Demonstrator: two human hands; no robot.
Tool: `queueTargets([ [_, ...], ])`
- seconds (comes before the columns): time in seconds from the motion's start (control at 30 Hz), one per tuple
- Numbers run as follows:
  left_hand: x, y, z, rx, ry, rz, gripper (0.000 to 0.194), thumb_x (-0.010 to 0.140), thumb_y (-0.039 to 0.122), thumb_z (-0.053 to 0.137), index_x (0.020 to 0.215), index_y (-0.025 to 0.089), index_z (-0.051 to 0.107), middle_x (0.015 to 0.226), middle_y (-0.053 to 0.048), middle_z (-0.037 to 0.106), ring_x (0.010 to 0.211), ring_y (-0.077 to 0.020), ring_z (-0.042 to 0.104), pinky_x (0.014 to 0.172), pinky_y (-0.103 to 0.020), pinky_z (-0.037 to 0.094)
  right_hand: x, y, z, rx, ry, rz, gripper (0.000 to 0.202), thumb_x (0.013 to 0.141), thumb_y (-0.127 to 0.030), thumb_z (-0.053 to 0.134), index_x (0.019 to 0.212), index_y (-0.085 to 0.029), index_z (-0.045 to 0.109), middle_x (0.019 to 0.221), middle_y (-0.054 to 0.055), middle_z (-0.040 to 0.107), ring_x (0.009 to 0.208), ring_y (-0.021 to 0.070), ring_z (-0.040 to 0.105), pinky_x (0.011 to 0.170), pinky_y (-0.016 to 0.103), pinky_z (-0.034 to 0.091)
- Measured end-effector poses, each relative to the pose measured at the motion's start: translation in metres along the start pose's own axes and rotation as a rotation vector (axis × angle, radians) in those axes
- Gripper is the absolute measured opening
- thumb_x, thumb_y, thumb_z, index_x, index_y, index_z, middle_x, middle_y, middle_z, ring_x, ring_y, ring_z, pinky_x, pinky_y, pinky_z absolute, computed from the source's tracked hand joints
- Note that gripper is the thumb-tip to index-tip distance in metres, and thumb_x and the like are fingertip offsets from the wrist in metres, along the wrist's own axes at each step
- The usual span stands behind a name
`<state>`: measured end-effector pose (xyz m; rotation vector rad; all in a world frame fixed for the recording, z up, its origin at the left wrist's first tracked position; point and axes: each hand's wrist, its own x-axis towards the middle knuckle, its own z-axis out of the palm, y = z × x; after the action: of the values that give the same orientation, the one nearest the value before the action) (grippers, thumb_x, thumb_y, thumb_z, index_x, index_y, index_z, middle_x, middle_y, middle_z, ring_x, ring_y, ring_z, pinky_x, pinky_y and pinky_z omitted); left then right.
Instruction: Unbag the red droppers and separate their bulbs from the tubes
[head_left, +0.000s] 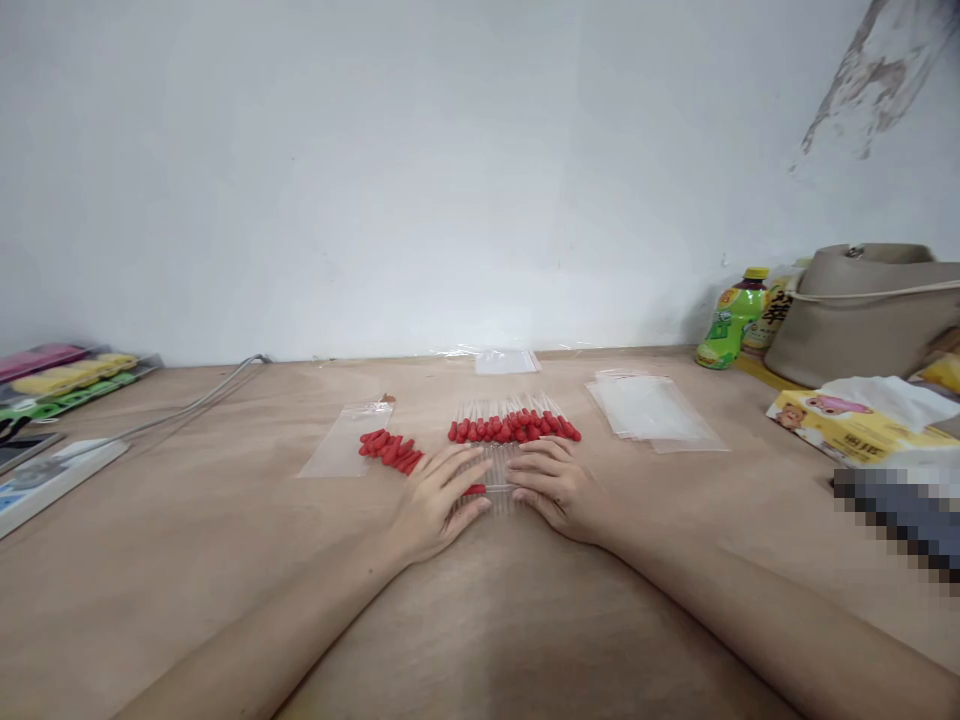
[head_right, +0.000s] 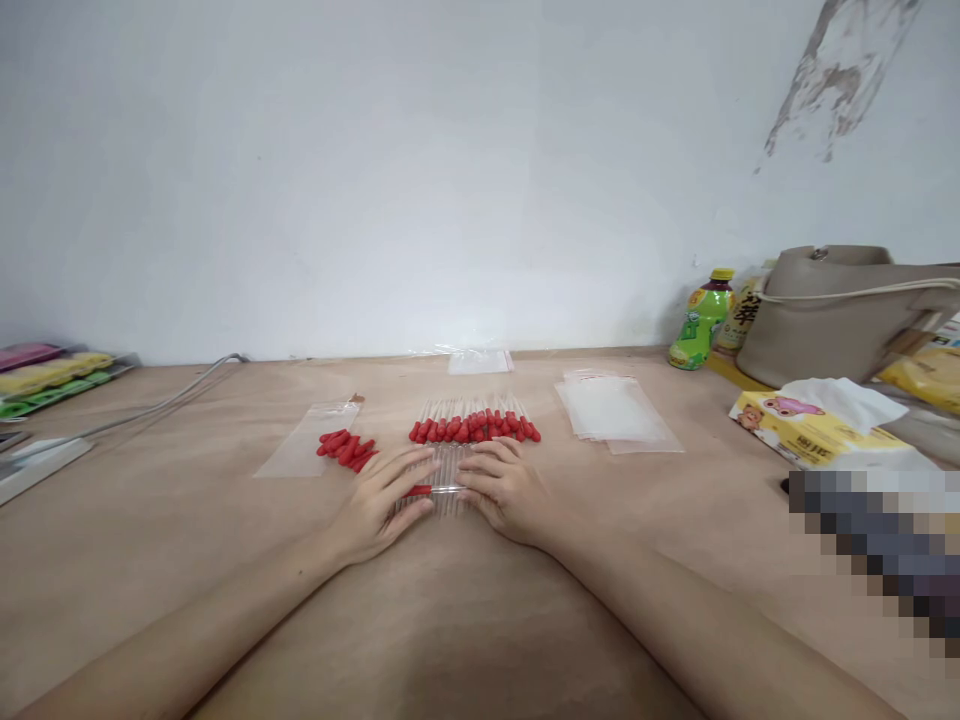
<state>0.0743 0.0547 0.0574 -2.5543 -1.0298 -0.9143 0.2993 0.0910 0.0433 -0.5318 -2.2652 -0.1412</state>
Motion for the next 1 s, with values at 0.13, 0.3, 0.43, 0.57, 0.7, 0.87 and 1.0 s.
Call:
queueTargets([
  [0.13,0.002,0.0,0.006,-0.04,0.017,0.054,0.019,0.083,0.022,0.052,0.1,0.019,0.059,0.097,-0.004,0.066,0.103,-0.0185,0.055,0.09,-0.037,0.041,0.002,-0.006,-0.001,0.021,-0.019,0.002,0.018,0.084,-0.026,0.051,0.098,-0.021,0.062,0.097,0.003,0.065,0.098,0.0184,0.052,0.09,0.04,0.036],
  [0.3,0.001,0.0,0.007,-0.057,0.026,0.084,0.019,0.083,0.021,0.051,0.101,0.018,0.058,0.096,-0.004,0.067,0.101,-0.0177,0.056,0.09,-0.036,0.042,0.003,-0.01,0.009,0.049,-0.026,-0.009,0.023,0.085,-0.031,0.05,0.101,-0.017,0.06,0.096,0.006,0.066,0.096,0.019,0.056,0.089,0.04,0.038],
  [0.43,0.002,0.001,0.006,-0.052,0.023,0.1,0.02,0.082,0.022,0.052,0.101,0.018,0.058,0.097,-0.004,0.067,0.102,-0.0174,0.056,0.092,-0.036,0.041,0.003,-0.011,0.017,0.088,-0.003,-0.017,0.017,0.088,-0.024,0.046,0.095,-0.017,0.06,0.095,0.005,0.067,0.091,0.0153,0.06,0.088,0.036,0.041],
  [0.57,0.003,0.004,0.004,-0.032,-0.007,0.141,0.016,0.083,0.021,0.051,0.097,0.019,0.059,0.1,-0.003,0.066,0.103,-0.0168,0.056,0.095,-0.036,0.038,0.002,-0.013,0.016,0.108,0.016,-0.062,0.014,0.086,-0.02,0.047,0.091,-0.015,0.059,0.093,0.006,0.067,0.088,0.0136,0.061,0.083,0.03,0.046],
  [0.7,0.003,0.007,-0.001,-0.045,-0.075,0.156,0.014,0.084,0.02,0.048,0.093,0.018,0.059,0.101,-0.002,0.066,0.105,-0.0159,0.055,0.1,-0.037,0.033,0.001,-0.015,0.01,0.141,-0.016,-0.116,0.014,0.086,-0.016,0.045,0.086,-0.013,0.059,0.087,0.007,0.066,0.085,0.0127,0.061,0.086,0.026,0.047],
  [0.87,0.002,0.008,-0.003,-0.073,-0.12,0.144,0.015,0.085,0.02,0.046,0.091,0.018,0.058,0.101,-0.003,0.065,0.108,-0.0155,0.053,0.102,-0.037,0.03,-0.001,-0.016,0.007,0.136,-0.041,-0.145,0.014,0.086,-0.015,0.044,0.086,-0.012,0.058,0.085,0.008,0.066,0.085,0.0128,0.061,0.093,0.028,0.045],
  [1.0,0.001,0.008,-0.002,-0.091,-0.137,0.14,0.015,0.085,0.02,0.044,0.091,0.018,0.058,0.101,-0.004,0.065,0.108,-0.0156,0.053,0.102,-0.038,0.028,-0.001,-0.016,0.007,0.11,-0.02,-0.175,0.012,0.085,-0.015,0.046,0.086,-0.012,0.057,0.09,0.01,0.065,0.089,0.0139,0.06,0.093,0.028,0.045],
])
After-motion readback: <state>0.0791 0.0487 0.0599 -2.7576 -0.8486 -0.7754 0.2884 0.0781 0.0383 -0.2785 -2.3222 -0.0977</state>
